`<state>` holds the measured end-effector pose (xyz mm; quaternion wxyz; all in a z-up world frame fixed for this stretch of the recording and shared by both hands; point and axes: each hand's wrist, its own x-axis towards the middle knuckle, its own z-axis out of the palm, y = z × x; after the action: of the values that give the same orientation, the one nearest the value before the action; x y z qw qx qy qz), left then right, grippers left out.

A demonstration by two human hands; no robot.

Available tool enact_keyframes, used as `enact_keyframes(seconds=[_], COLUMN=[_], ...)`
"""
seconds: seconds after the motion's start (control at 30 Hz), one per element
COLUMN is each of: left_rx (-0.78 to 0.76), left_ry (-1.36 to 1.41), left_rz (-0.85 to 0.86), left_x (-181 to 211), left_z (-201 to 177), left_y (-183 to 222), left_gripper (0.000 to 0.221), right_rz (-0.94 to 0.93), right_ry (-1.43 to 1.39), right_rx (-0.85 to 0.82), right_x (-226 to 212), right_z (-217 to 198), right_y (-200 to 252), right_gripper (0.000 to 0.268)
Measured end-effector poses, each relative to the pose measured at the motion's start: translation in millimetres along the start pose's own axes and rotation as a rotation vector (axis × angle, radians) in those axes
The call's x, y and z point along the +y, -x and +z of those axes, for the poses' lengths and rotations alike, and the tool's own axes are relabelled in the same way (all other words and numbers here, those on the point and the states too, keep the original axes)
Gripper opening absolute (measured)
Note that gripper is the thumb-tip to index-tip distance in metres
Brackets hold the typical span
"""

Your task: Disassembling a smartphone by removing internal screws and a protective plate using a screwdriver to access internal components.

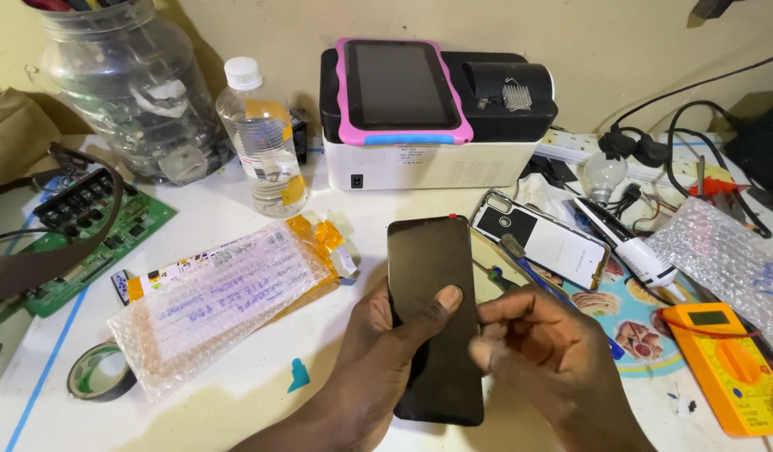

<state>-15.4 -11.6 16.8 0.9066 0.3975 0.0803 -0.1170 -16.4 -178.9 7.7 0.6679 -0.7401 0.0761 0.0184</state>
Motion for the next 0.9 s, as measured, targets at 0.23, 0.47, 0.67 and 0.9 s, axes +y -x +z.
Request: enact_keyframes(seconds=[0.23,0.47,0.67,0.9], left_rx=[-0.058,-0.132,-0.090,-0.270], left_ry=[-0.050,-0.013,-0.048,-0.013], left_rz=[-0.015,0.014,-0.035,-0.053], left_x=[-4.4,-10.1,1.6,3.0], left_z=[0.3,-1.3,8.3,0.0], left_y=[2.0,2.2,9.9,4.8], left_gripper=[0.032,0.046,0.061,0.075], right_rz=[-0.146,-0.215,-0.132,-0.161], right_ry=[0.022,-0.269,-0.380,-0.363], right_rx=[-0.015,-0.093,-0.094,-0.170], right_x=[14.4,12.9,17.6,9.4], right_z=[-3.4,-7.3,-6.9,-7.6], right_y=[-6.2,-10.6,-9.1,-0.4], right_gripper=[0.027,0.020,0.015,0.015])
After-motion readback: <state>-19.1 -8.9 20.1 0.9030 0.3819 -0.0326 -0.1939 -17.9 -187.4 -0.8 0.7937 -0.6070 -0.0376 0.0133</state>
